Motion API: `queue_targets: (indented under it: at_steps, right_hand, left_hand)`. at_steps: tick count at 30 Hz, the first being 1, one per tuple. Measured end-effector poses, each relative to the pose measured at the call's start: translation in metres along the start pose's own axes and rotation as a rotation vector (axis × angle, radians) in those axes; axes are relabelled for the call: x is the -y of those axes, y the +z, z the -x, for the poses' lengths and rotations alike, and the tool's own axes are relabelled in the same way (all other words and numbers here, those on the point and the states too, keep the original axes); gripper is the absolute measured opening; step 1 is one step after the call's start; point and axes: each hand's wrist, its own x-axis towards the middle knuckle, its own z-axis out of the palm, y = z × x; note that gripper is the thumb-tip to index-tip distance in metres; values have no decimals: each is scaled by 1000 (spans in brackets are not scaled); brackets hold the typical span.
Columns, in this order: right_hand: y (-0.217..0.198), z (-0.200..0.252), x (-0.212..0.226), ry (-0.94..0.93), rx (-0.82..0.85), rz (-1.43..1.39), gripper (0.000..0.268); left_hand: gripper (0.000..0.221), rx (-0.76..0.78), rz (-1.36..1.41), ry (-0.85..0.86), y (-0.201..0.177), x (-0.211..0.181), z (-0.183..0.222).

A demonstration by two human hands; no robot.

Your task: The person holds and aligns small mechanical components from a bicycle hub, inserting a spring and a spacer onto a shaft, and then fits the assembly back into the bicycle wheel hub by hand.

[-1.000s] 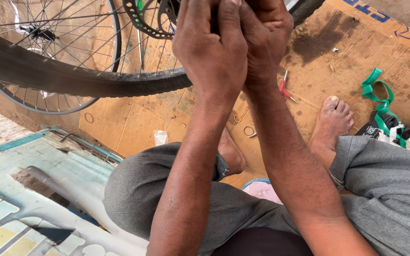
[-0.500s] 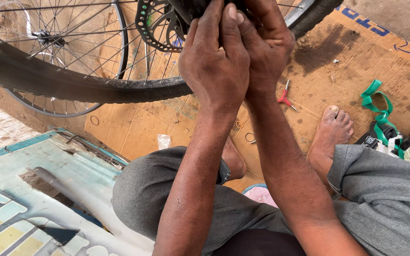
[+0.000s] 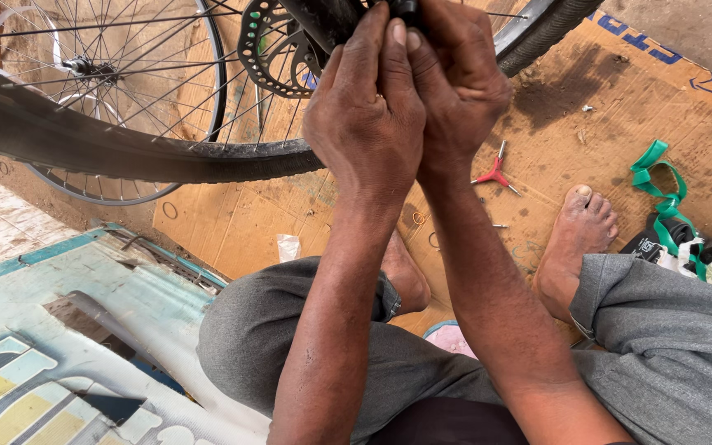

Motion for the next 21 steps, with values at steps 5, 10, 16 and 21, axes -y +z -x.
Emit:
queue_targets:
  at_steps: [5, 10, 16, 21]
  right_hand:
    - [4, 3, 2, -62, -18, 109, 21]
    - [2, -1, 8, -96, -2, 206, 20]
    - [-4, -10, 14, -176, 96, 307, 15]
    - [-2, -11, 15, -159, 70, 370, 12]
  left_hand:
    - [22, 0, -36, 53, -6, 2, -3]
    - [20, -15, -62, 88, -7, 2, -2]
    - [24, 26, -164, 89, -6, 4, -1]
    - [24, 27, -131, 79, -5, 4, -2]
